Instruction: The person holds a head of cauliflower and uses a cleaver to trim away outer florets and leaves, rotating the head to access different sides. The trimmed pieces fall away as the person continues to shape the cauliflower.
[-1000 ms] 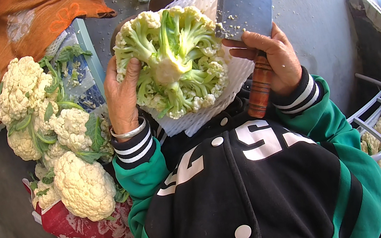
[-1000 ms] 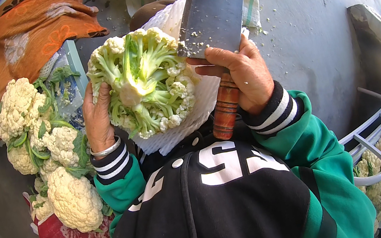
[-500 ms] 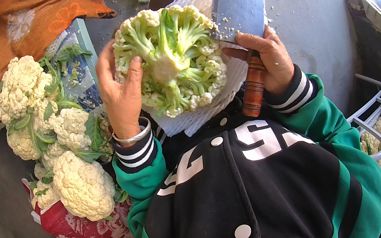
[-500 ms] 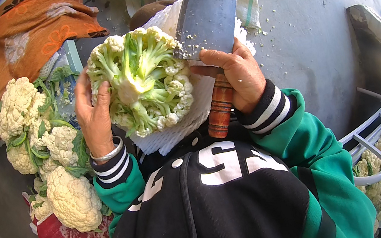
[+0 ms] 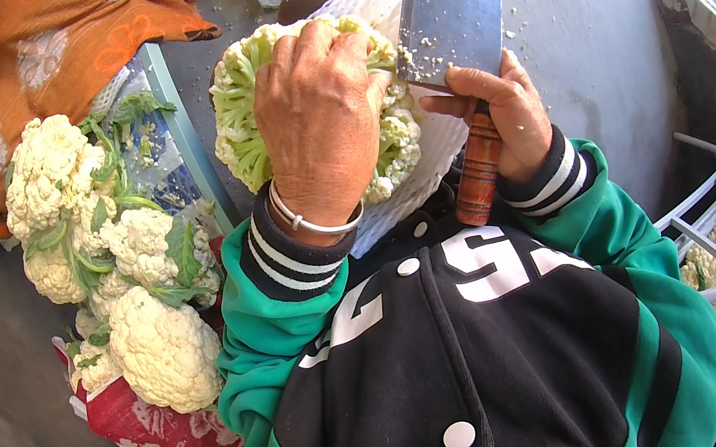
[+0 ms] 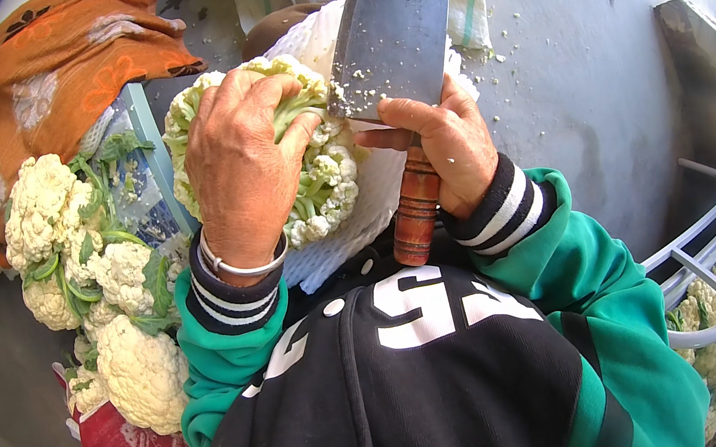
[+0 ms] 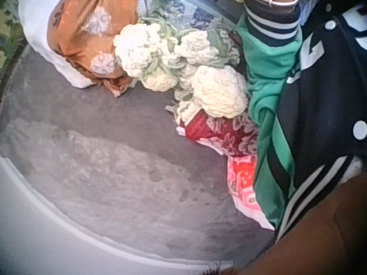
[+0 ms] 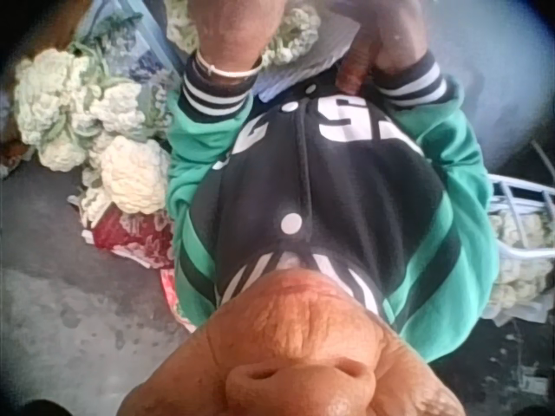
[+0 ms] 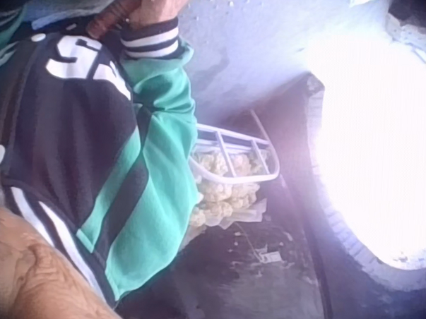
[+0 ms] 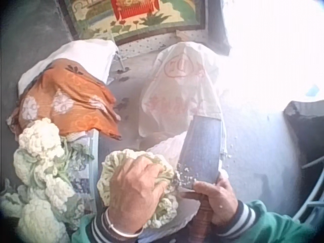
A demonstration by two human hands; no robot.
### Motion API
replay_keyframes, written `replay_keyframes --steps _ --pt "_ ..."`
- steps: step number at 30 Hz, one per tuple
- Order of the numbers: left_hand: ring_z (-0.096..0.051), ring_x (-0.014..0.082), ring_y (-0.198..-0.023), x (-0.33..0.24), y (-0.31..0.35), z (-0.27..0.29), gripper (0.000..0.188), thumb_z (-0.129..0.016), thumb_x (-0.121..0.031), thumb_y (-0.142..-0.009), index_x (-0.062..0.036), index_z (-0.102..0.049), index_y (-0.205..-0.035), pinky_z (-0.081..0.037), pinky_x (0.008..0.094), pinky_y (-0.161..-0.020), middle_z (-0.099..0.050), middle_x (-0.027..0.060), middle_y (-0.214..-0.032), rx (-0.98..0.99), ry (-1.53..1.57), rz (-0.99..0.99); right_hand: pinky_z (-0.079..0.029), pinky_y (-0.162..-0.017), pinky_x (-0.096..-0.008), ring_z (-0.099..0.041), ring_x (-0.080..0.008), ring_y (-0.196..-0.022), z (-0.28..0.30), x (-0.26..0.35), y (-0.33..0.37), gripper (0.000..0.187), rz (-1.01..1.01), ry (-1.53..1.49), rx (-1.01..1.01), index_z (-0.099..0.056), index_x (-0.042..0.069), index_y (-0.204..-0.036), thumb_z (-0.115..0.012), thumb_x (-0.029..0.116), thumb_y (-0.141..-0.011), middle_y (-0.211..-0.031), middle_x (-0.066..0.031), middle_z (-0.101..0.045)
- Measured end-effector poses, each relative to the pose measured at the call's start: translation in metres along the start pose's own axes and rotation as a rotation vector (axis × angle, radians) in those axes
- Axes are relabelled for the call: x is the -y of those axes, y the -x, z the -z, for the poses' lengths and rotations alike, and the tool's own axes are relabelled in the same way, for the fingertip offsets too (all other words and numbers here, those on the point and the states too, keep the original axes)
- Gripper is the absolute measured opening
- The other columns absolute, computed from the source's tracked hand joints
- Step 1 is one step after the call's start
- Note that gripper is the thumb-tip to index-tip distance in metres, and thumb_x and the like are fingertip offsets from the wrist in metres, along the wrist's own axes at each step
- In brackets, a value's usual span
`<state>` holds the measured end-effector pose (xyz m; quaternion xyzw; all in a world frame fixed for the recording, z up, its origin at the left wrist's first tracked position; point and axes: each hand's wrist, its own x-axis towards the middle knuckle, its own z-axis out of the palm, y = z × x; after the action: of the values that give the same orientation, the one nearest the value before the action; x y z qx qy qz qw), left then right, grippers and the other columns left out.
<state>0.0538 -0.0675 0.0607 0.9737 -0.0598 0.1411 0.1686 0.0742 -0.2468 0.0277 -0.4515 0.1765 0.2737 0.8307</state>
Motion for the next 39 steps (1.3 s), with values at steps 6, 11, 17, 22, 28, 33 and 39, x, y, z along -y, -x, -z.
replay_keyframes --steps 6,11,17,22,28,33,39 --pt "-0.058 0.0266 -0.091 0.007 0.000 -0.002 0.023 -0.078 -0.011 -0.071 -0.0080 -0.062 -0.088 -0.045 0.0406 -0.080 -0.059 0.0078 -0.093 0.067 0.082 -0.023 -0.061 -0.080 -0.0355 -0.069 -0.0271 -0.091 0.000 0.000 0.000 0.039 -0.021 -0.002 -0.008 -0.047 0.001 -0.125 -0.056 -0.003 -0.088 -0.112 -0.0149 -0.064" --pt "-0.056 0.0295 -0.091 0.010 0.002 -0.008 0.018 -0.071 -0.010 -0.079 -0.0063 -0.058 -0.092 -0.044 0.0428 -0.081 -0.059 0.0098 -0.091 0.015 0.047 -0.077 -0.061 -0.080 -0.0354 -0.069 -0.0269 -0.092 0.002 -0.004 -0.002 0.039 0.019 0.005 0.002 -0.048 0.002 -0.125 -0.056 -0.003 -0.088 -0.113 -0.0148 -0.064" --pt "-0.057 0.0331 -0.084 0.011 0.003 -0.010 0.012 -0.062 -0.007 -0.089 -0.0012 -0.054 -0.096 -0.046 0.0443 -0.078 -0.058 0.0143 -0.086 -0.061 0.195 0.039 -0.060 -0.082 -0.0355 -0.068 -0.0260 -0.094 0.000 -0.007 -0.001 0.039 0.060 0.013 0.023 -0.048 0.002 -0.127 -0.056 -0.003 -0.088 -0.115 -0.0137 -0.064" --pt "-0.061 0.0230 -0.077 0.018 0.011 0.000 0.013 -0.055 -0.015 -0.100 -0.0025 -0.056 -0.099 -0.049 0.0324 -0.069 -0.060 0.0112 -0.085 -0.289 0.546 0.152 -0.060 -0.083 -0.0367 -0.067 -0.0265 -0.096 0.000 -0.007 0.000 0.040 0.079 0.020 0.047 -0.048 0.002 -0.128 -0.056 -0.003 -0.088 -0.117 -0.0142 -0.063" --pt "-0.061 0.0285 -0.098 0.095 0.036 0.047 0.029 -0.057 -0.015 -0.097 0.0000 -0.054 -0.121 -0.049 0.0397 -0.087 -0.063 0.0153 -0.107 -0.450 -0.072 0.466 -0.060 -0.082 -0.0367 -0.067 -0.0273 -0.096 -0.002 -0.005 -0.002 0.040 0.055 0.055 0.013 -0.048 0.002 -0.128 -0.056 -0.003 -0.088 -0.117 -0.0144 -0.063" --pt "-0.056 0.0293 -0.112 0.106 0.064 0.035 0.046 -0.064 -0.019 -0.093 -0.0019 -0.049 -0.134 -0.046 0.0423 -0.095 -0.060 0.0162 -0.117 -0.375 0.017 0.447 -0.060 -0.081 -0.0365 -0.068 -0.0273 -0.094 -0.002 -0.005 -0.001 0.039 0.037 0.061 0.010 -0.048 0.001 -0.127 -0.056 -0.002 -0.089 -0.116 -0.0153 -0.063" --pt "-0.065 0.0201 -0.083 0.032 0.063 0.029 0.015 -0.075 -0.014 -0.083 -0.0093 -0.071 -0.097 -0.052 0.0333 -0.075 -0.067 0.0040 -0.093 -0.244 0.248 0.110 -0.061 -0.079 -0.0354 -0.069 -0.0273 -0.093 -0.004 -0.006 0.001 0.037 0.057 0.061 0.008 -0.047 0.000 -0.126 -0.056 -0.002 -0.090 -0.113 -0.0164 -0.064"
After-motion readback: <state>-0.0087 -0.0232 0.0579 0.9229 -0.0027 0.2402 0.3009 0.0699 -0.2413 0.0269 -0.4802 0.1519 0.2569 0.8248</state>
